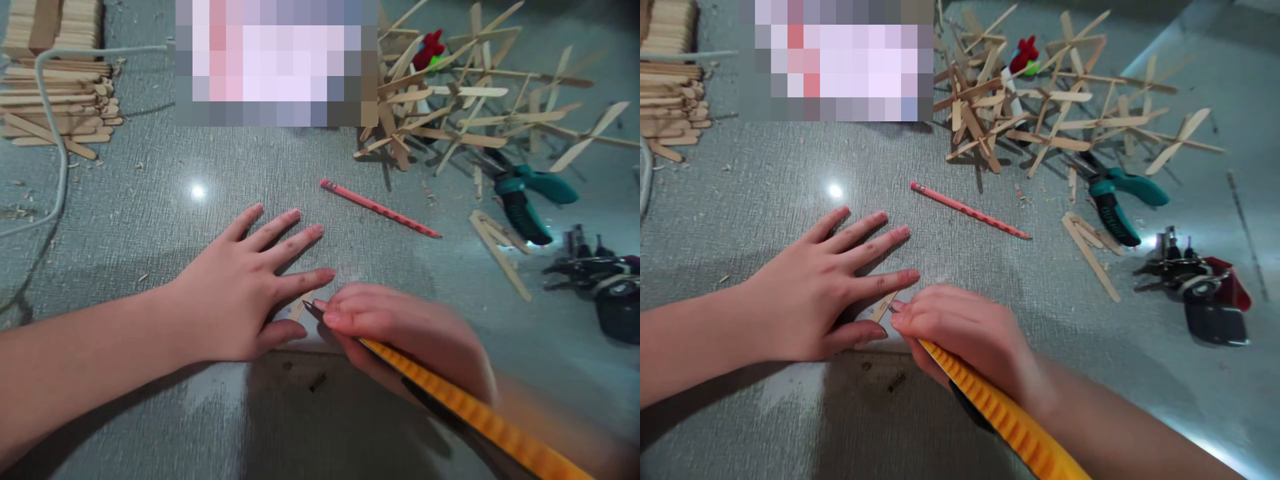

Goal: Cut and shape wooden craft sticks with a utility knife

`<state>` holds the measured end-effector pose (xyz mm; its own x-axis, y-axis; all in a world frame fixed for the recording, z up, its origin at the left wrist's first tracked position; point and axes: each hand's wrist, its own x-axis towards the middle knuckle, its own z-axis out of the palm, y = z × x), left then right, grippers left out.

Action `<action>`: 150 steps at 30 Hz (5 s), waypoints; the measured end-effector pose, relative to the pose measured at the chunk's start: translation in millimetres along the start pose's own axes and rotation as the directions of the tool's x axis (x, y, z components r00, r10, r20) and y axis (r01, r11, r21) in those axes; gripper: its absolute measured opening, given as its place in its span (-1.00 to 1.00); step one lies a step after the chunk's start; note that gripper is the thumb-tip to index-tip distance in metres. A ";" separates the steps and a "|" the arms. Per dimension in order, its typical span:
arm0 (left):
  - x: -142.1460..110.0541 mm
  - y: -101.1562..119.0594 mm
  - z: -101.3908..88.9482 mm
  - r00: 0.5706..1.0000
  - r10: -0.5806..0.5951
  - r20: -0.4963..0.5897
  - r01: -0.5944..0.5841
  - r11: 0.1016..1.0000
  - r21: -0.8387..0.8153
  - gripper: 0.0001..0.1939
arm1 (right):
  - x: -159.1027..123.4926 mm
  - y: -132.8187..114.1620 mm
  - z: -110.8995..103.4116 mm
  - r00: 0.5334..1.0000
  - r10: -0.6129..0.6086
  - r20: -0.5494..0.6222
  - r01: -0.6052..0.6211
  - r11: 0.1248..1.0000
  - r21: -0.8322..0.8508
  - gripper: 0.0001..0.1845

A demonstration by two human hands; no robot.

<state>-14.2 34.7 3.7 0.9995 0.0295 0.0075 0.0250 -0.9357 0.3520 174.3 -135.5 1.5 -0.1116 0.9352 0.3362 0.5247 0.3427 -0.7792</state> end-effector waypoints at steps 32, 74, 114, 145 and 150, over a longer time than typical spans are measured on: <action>-0.4 0.7 -0.5 1.000 -0.004 0.002 0.004 1.000 0.004 -0.33 | -0.5 -4.5 5.4 1.000 -0.018 0.023 0.018 1.000 -0.003 -0.73; 0.2 1.3 1.6 1.000 -0.005 0.004 0.005 1.000 0.000 -0.34 | -7.8 0.4 6.1 1.000 -0.003 -0.013 0.003 1.000 -0.004 -0.66; 2.9 6.1 -0.9 0.999 -0.045 0.016 0.045 0.999 -0.022 -0.37 | -1.9 -13.0 -13.4 0.979 0.073 0.189 -0.050 0.991 -0.123 -0.84; 2.0 2.8 2.0 0.998 0.012 -0.059 -0.015 0.998 -0.057 -0.40 | 1.5 -15.1 -10.6 0.987 0.036 0.154 -0.025 0.997 -0.075 -0.76; 2.0 2.3 3.1 0.999 0.006 -0.035 -0.007 0.999 -0.036 -0.37 | 1.3 -7.8 -7.2 0.994 -0.023 0.108 0.025 1.000 -0.018 -0.70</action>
<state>-12.1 31.5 1.6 0.9984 0.0363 0.0427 0.0171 -0.9226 0.3855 176.2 -137.6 11.8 -0.2140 0.9312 0.2950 0.5370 0.3645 -0.7608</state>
